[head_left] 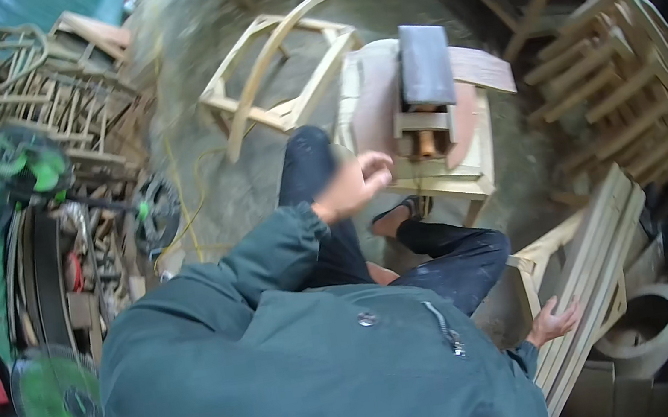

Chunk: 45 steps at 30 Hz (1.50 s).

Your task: Sand curved wooden chair components using a belt sander and a manual sanding block.

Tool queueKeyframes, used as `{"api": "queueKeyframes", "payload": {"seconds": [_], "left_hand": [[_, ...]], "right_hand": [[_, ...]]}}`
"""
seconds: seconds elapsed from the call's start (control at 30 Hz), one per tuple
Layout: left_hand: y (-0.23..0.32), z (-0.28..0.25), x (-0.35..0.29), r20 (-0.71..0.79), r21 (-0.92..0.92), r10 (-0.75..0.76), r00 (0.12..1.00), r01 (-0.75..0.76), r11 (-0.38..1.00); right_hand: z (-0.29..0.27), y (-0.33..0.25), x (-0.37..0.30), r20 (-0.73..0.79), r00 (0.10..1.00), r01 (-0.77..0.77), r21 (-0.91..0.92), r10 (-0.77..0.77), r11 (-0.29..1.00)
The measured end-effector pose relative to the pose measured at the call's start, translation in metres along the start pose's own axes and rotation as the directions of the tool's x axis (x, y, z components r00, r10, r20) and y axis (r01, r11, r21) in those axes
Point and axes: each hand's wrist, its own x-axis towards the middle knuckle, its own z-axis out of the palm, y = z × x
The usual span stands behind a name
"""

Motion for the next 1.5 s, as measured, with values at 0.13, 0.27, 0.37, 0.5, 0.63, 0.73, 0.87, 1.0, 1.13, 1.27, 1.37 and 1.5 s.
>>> {"api": "queueKeyframes", "payload": {"seconds": [0.13, 0.27, 0.37, 0.5, 0.63, 0.73, 0.87, 1.0, 1.13, 1.27, 1.37, 1.5], "left_hand": [[-0.069, -0.105, 0.004, -0.525, 0.117, 0.026, 0.851, 0.042, 0.992], [-0.212, -0.239, -0.014, -0.783, 0.341, 0.087, 0.616, 0.308, 0.888], [-0.250, -0.263, 0.005, -0.832, 0.334, -0.018, 0.555, 0.526, 0.782], [-0.309, -0.313, 0.031, -0.808, 0.450, -0.007, 0.590, 0.624, 0.639], [-0.365, -0.347, 0.070, -0.711, 0.367, -0.054, 0.701, 0.436, 0.822], [-0.390, -0.411, 0.081, -0.500, 0.052, -0.333, 0.800, 0.412, 0.910], [-0.357, -0.373, 0.111, -0.355, 0.006, -0.306, 0.884, 0.329, 0.944], [-0.282, -0.355, 0.130, -0.347, -0.364, -0.264, 0.900, 0.131, 0.922], [-0.172, -0.259, 0.111, -0.453, -0.232, -0.078, 0.888, -0.033, 0.972], [-0.007, -0.090, 0.035, -0.389, -0.486, 0.092, 0.917, -0.289, 0.825], [0.062, -0.037, 0.030, -0.211, -0.669, 0.197, 0.957, -0.289, 0.685], [0.124, -0.059, 0.078, -0.114, -0.901, 0.286, 0.951, -0.220, 0.375]], "right_hand": [[-0.018, -0.094, -0.012, 0.160, 0.977, 0.121, 0.121, -0.139, 0.985], [-0.026, -0.125, -0.004, 0.275, 0.950, 0.092, 0.203, -0.147, 0.975], [-0.057, -0.129, 0.011, 0.270, 0.950, 0.141, 0.086, -0.160, 0.986], [-0.080, -0.168, 0.026, 0.400, 0.917, -0.149, 0.337, 0.002, 0.929], [-0.089, -0.217, 0.036, 0.406, 0.902, 0.011, 0.319, -0.148, 0.948], [-0.087, -0.280, 0.040, 0.402, 0.873, 0.118, 0.374, -0.276, 0.920], [-0.096, -0.329, 0.050, 0.491, 0.771, 0.187, 0.436, -0.406, 0.881], [-0.098, -0.368, 0.047, 0.465, 0.726, 0.228, 0.533, -0.507, 0.815], [-0.117, -0.415, 0.056, 0.284, 0.727, 0.315, 0.671, -0.625, 0.671], [-0.154, -0.448, 0.062, 0.121, 0.734, 0.447, 0.654, -0.668, 0.610], [-0.156, -0.438, 0.061, -0.009, 0.740, 0.539, 0.606, -0.672, 0.585], [-0.142, -0.367, 0.033, 0.384, 0.747, 0.214, 0.634, -0.542, 0.743]]}}
